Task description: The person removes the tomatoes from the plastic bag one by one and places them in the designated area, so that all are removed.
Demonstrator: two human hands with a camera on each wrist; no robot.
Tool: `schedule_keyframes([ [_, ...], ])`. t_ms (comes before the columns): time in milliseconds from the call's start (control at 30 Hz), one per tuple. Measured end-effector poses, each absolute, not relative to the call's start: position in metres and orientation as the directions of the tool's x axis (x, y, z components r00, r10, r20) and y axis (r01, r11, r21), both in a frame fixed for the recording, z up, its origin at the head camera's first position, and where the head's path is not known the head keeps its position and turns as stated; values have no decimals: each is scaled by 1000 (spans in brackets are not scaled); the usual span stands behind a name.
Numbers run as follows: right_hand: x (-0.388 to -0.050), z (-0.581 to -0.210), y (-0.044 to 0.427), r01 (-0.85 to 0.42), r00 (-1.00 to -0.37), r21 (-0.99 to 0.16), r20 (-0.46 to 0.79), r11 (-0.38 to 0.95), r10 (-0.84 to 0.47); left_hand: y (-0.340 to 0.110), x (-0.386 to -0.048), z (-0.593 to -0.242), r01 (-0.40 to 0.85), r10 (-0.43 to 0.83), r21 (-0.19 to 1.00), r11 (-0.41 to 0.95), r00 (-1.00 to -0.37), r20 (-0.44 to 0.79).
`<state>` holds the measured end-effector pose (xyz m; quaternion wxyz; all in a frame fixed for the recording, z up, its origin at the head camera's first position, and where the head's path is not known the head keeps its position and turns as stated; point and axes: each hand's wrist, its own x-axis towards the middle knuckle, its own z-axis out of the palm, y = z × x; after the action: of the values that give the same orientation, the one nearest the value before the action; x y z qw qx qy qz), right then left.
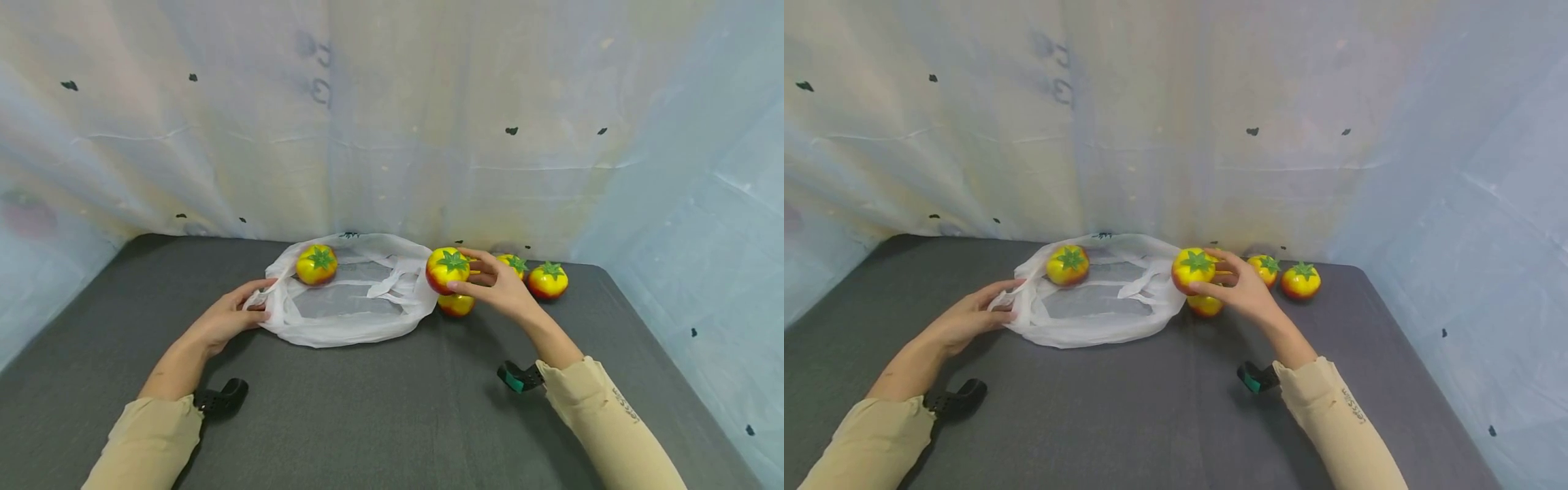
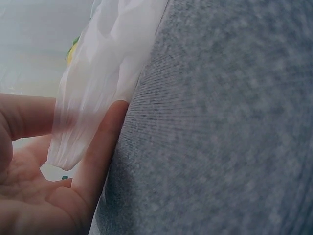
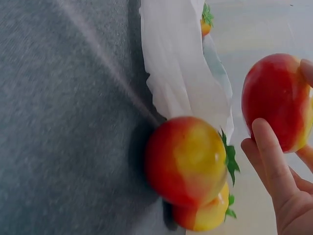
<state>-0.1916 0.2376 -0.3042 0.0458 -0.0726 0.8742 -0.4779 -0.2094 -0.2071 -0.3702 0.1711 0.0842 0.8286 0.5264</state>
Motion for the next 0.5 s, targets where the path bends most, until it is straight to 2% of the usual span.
schedule_keyframes([
  [500, -178, -306, 270, -40, -993, -846, -25, 532, -114, -208, -210, -371, -42, 326, 904, 425, -925, -196],
])
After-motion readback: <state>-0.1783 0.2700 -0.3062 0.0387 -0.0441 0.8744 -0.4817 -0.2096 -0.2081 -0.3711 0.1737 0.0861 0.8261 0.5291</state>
